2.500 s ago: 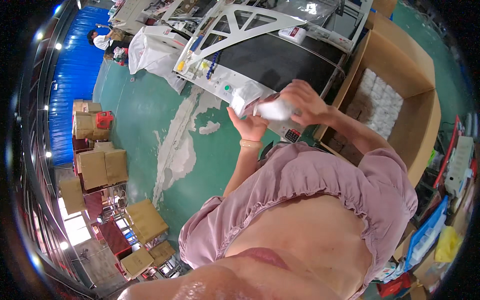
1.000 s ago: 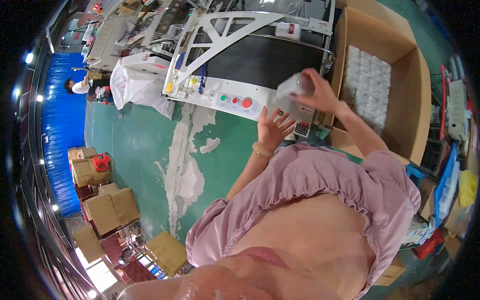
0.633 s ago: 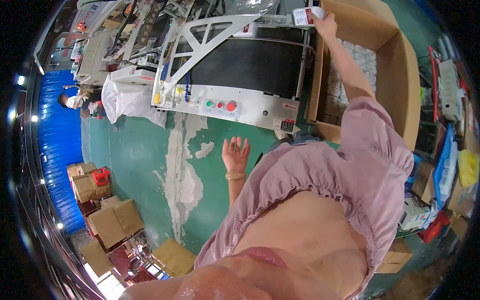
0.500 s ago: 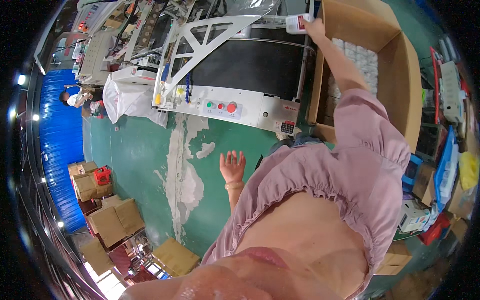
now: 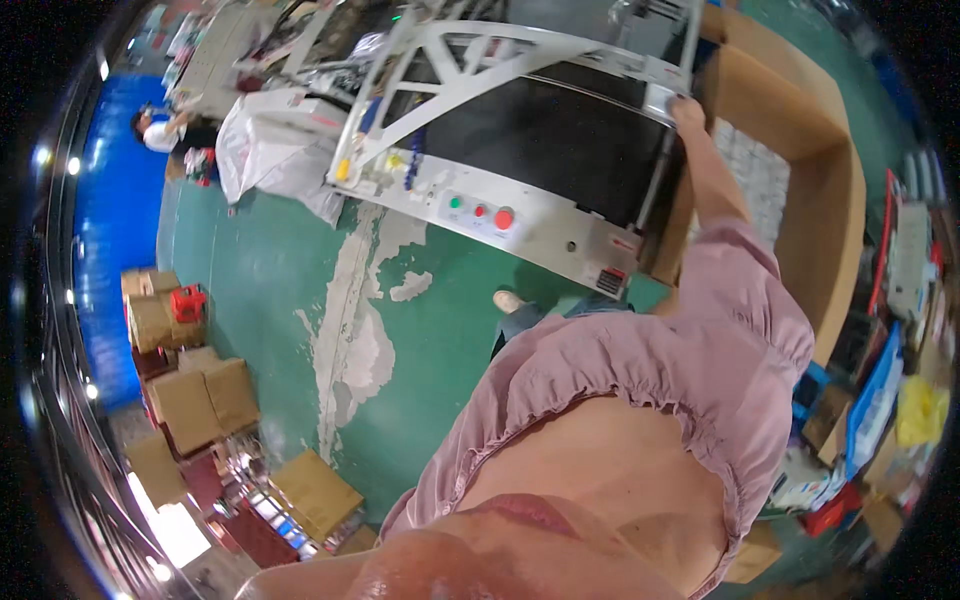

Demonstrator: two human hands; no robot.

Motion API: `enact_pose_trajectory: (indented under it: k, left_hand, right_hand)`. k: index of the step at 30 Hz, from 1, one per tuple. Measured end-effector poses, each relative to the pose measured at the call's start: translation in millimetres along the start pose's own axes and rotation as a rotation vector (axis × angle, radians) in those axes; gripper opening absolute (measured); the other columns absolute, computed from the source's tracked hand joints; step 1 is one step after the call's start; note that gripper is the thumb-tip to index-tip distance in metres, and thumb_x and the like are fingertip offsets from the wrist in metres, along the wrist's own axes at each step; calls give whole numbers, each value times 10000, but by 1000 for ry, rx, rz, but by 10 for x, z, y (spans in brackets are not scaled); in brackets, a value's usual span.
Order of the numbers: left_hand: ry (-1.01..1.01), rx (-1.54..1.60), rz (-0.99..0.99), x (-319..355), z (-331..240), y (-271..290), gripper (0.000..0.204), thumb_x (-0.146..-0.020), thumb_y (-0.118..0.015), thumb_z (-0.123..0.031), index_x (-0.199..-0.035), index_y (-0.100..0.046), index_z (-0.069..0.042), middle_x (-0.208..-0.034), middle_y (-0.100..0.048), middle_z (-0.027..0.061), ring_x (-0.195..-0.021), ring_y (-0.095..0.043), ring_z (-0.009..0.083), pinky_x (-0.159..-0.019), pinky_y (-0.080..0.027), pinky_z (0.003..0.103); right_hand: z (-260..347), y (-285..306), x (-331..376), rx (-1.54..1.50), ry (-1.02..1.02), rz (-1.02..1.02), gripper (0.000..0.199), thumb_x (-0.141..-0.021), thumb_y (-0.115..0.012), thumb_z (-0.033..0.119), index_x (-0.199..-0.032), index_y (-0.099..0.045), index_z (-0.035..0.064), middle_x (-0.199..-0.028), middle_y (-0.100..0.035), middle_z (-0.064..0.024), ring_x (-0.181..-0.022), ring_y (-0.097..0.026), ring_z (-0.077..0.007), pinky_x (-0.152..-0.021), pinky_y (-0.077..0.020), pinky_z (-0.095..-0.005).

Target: The person packs packaged boxes from a conveyor machine into a cardboard box by hand, then moves to a table to wipe and clean packaged items using a spray bottle and a cloth.

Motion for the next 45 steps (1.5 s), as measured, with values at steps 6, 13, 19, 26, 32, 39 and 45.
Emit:
enact_pose_trajectory:
  k: [6, 13, 19, 26, 32, 39, 45]
  left_hand:
    - [-137, 201, -63, -384, -698, 116, 339, -834, -561, -320, -1038, -460, -70, -1042, -383, 89, -913, -436, 257, -747, -486, 392]
    - [-1027, -217, 244, 383, -3959, -2032, 345, -818, -628, -227, -1106, -541, -57, -979, -585, 15, -823, -534, 120, -730, -433, 247]
    - [-2275, -357, 1189, 4177, -5683, -2481, 206, -738, -639, -41, -940, -624, -7, -971, -596, 126, -931, -576, 305, -797, -474, 358]
    - [-2555, 289, 1072, 4306, -7414, -2408, 213, -635, -668, -120, -831, -619, -54, -891, -565, 80, -801, -549, 292, -678, -462, 372]
    - [-2485, 447, 773, 4052, -9295, -2530, 243, -563, -675, -186, -769, -598, -83, -810, -532, 51, -703, -518, 261, -617, -435, 358]
    - [-2618, 503, 494, 3594, -11219, -2680, 272, -495, -682, -222, -719, -582, -103, -737, -504, 32, -613, -500, 229, -563, -415, 355]
    - [-2256, -133, 820, 2272, -13508, -3164, 301, -617, -732, -159, -894, -632, -97, -906, -582, 79, -732, -582, 246, -667, -478, 347]
  right_hand:
    - [1218, 173, 1393, -193, 446, -327, 401, -723, -644, 226, -1009, -573, -47, -1000, -591, -213, -908, -577, -353, -793, -458, -432]
    - [3535, -1579, 4891, -381, 1245, 170, 296, -784, -607, 134, -1056, -558, 26, -1099, -539, -145, -1066, -494, -325, -928, -374, -398]
    - [5108, -2778, 6190, -367, 1577, 675, 319, -725, -661, 127, -1025, -578, 57, -1059, -557, -148, -1012, -523, -332, -862, -429, -361]
    - [6641, -4437, 6459, -179, 1494, 794, 291, -747, -643, 115, -1025, -578, 62, -1032, -567, -133, -972, -538, -325, -815, -447, -367]
    - [8872, -5720, 8067, -147, 1741, 993, 267, -766, -627, 104, -1025, -579, 66, -1008, -575, -120, -939, -551, -318, -774, -462, -372]
    - [10935, -6740, 10233, -230, 2077, 1484, 247, -791, -608, 109, -1032, -575, 68, -971, -585, -109, -911, -559, -319, -745, -473, -378]
    - [11921, -9470, 9475, -186, 1325, 1506, 354, -777, -609, 265, -1054, -574, 47, -939, -621, -134, -863, -596, -259, -754, -467, -359]
Point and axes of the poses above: each hand's wrist, its own x-axis away from the middle knuckle, its own y-axis out of the back of the hand, z = x × y, the point moved 6 cm from there along -x, towards the middle knuckle
